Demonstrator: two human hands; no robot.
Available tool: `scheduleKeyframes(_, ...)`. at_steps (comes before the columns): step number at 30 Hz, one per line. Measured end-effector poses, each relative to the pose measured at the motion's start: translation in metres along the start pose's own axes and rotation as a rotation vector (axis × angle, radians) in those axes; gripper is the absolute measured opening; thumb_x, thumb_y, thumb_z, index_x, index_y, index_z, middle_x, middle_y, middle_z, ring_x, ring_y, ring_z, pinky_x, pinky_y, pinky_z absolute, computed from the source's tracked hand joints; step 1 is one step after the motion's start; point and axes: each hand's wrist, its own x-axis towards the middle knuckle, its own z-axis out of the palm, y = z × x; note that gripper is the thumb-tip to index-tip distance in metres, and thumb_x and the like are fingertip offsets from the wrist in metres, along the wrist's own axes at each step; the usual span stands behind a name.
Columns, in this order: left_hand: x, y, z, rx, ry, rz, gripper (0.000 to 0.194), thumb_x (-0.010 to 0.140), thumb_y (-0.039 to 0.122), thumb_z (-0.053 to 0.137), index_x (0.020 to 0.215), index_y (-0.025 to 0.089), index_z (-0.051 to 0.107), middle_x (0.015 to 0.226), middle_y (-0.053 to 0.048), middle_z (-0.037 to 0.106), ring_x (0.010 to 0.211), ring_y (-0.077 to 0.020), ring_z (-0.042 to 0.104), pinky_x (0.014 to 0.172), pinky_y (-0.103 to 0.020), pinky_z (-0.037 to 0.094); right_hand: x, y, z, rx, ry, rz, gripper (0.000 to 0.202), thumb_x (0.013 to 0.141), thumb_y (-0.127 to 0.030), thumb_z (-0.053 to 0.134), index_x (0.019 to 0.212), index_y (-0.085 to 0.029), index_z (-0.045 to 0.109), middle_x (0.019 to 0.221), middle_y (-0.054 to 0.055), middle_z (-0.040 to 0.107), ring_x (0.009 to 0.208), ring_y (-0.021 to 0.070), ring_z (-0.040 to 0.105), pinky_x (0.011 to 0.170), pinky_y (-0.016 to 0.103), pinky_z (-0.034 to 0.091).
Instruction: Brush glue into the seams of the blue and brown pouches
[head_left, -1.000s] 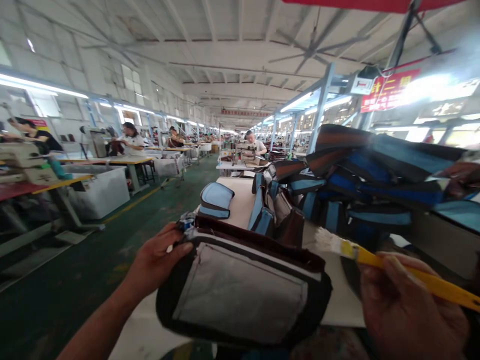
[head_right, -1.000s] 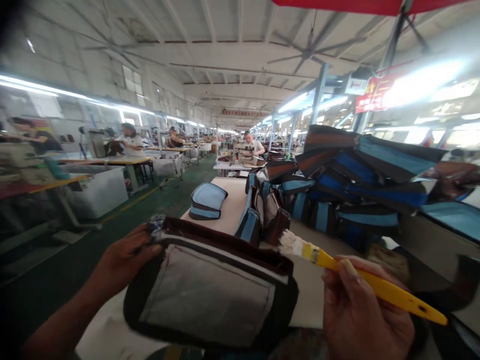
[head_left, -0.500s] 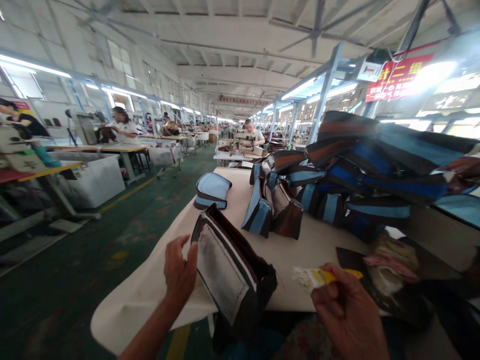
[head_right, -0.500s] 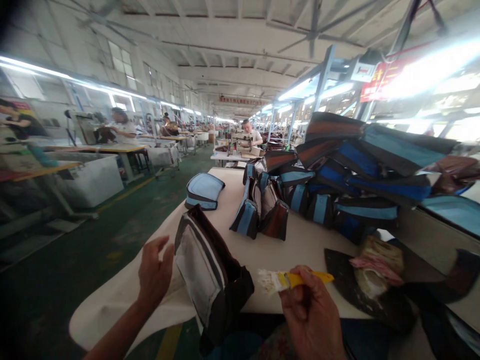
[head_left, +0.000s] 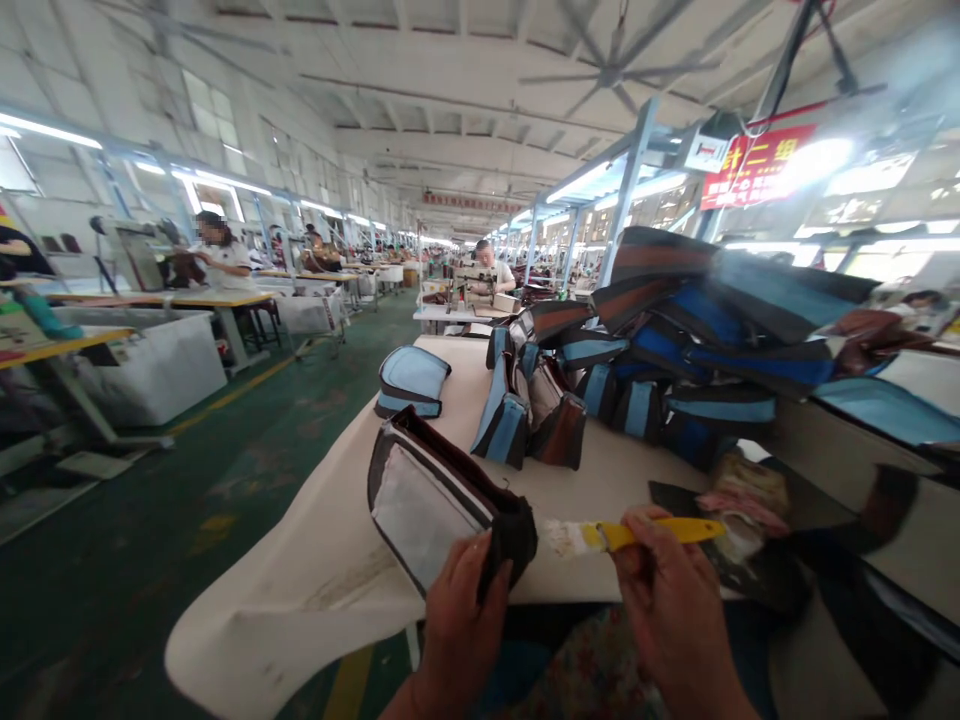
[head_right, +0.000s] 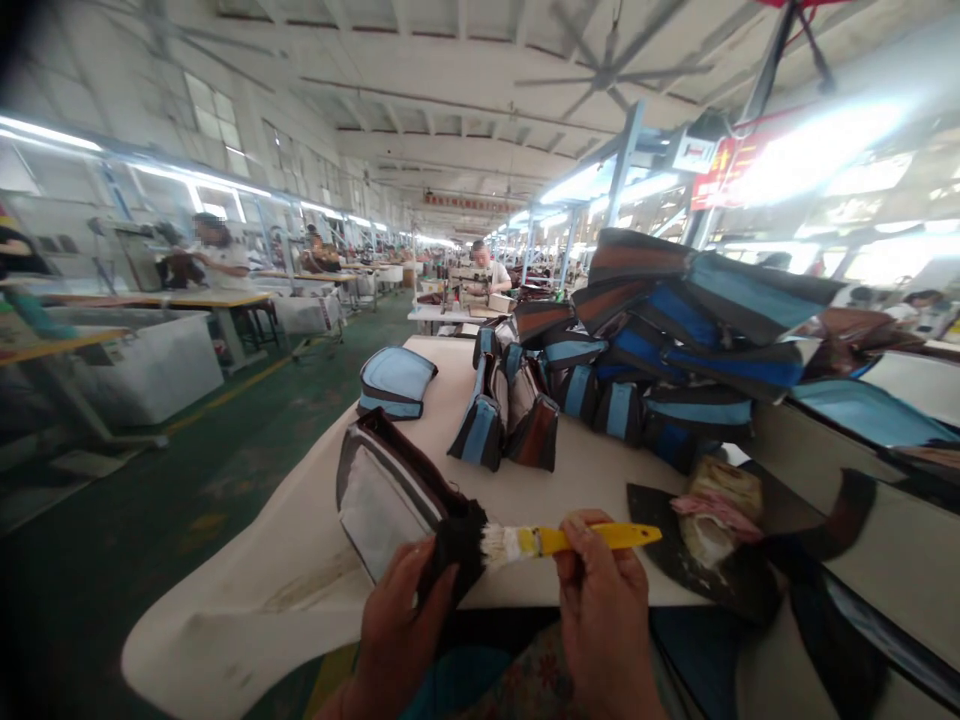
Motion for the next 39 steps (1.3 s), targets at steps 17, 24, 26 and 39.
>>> scheduleKeyframes(17,0.019,0.005,-0.033,-0.156,-0.064,-0.239,0.02,0.087,0.032,0.062,0.103,0.022,0.07,0.09,-0.001,0.068,0.08,-0.015,0.067,0.072,-0.022,0.055,0.015,-0.003,0.051,-0.533,-0.19,-0.576,0.01,0.093,-0.025,0.056,0.084,-0.023,0.058,0.069,-0.004,0.057,0.059,0.0116,0.058,0.056,0.022,0.046)
scheduleKeyframes(24,0.021,0.009,-0.046,-0.227,-0.077,-0.424,0.029,0.081,0.039,0.069,0.104,0.023,0.074,0.097,-0.002,0.071,0.089,-0.0186,0.068,0.081,-0.024,0.055,0.03,0.001,0.047,-0.619,-0.385,-0.781,0.013,0.091,-0.012,0.055,0.089,-0.024,0.057,0.077,-0.002,0.06,0.087,0.0172,0.063,0.09,0.035,0.048)
scheduleKeyframes(26,0.022,0.01,-0.05,-0.269,-0.081,-0.457,0.03,0.08,0.04,0.07,0.104,0.024,0.075,0.098,-0.001,0.071,0.09,-0.0188,0.068,0.08,-0.024,0.055,0.031,-0.001,0.043,-0.552,-0.334,-0.739,0.013,0.091,-0.012,0.055,0.091,-0.025,0.057,0.079,-0.002,0.06,0.094,0.0181,0.063,0.089,0.035,0.049)
scheduleKeyframes(39,0.025,0.016,-0.057,-0.432,-0.002,-0.578,0.042,0.079,0.045,0.07,0.111,0.018,0.072,0.104,-0.007,0.073,0.101,-0.0271,0.067,0.082,-0.036,0.058,0.03,0.0,0.041,-0.542,-0.442,-0.745,0.013,0.092,-0.013,0.054,0.093,-0.025,0.057,0.076,-0.002,0.061,0.096,0.0206,0.067,0.09,0.04,0.052)
